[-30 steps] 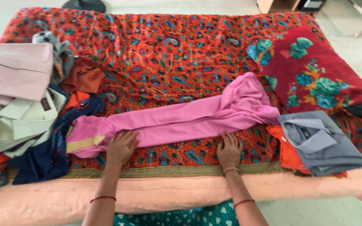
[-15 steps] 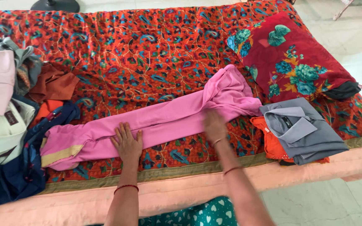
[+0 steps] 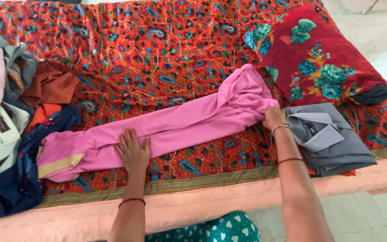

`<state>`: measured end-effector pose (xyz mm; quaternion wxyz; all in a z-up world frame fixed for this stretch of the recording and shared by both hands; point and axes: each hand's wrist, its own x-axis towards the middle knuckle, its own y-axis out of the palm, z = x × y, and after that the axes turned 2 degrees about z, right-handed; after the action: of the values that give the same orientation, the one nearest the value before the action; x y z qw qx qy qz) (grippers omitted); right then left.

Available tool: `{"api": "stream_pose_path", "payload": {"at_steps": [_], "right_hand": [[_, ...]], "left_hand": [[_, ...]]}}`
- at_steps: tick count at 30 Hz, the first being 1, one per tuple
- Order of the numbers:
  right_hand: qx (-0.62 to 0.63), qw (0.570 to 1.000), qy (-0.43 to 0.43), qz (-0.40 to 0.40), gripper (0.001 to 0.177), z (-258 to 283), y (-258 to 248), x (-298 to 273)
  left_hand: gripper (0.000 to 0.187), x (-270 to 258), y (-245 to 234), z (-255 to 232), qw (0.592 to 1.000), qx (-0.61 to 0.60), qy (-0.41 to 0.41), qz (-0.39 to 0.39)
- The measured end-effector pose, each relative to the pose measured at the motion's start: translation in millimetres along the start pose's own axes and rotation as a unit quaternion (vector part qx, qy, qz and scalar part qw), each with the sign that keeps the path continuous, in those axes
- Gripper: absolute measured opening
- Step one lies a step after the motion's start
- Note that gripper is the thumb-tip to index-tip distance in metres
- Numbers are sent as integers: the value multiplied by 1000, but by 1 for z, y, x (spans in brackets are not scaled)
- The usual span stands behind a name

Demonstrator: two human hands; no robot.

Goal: The person folds a pink garment on a bed by repeatedly smoothing the fabric and folding the sleeves and body into a compact rectangle.

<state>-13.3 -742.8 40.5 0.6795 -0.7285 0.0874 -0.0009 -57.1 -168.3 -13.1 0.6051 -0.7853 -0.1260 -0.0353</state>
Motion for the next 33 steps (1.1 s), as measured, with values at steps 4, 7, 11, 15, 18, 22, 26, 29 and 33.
{"api": "stream_pose_path", "payload": {"at_steps": [4,7,11,15,18,22,26,29,33], "right_hand": [[-173,984,16,38,28,-11,13,13],[-185,983,14,5,26,-8,2,1],[80,994,-77,-9,33,33,-34,-15],[305,923,-222,79,64,71,-49,-24],[261,917,-275,124,86,94,-59,-39],[-56,975,-164,137,77,86,-76,-44],[-213,971,-95,56,35,40,-96,-26],[-132,991,-17,-1,32,3,-112,-11],[-53,957,-75,-275,19,-27,-102,-3]], "left_hand": [[79,1,1,0,1000,3,-1,2],[78,0,3,0,1000,4,2,2],[79,0,2,0,1000,7,-3,8],[79,2,-1,-2,1000,5,-12,24],[80,1,0,-1,999,0,-16,33],[80,3,3,0,1000,5,-9,30],[80,0,1,0,1000,8,-6,9],[80,0,0,-1,1000,-9,-4,2],[79,0,-1,-2,1000,-11,-3,-2]]}}
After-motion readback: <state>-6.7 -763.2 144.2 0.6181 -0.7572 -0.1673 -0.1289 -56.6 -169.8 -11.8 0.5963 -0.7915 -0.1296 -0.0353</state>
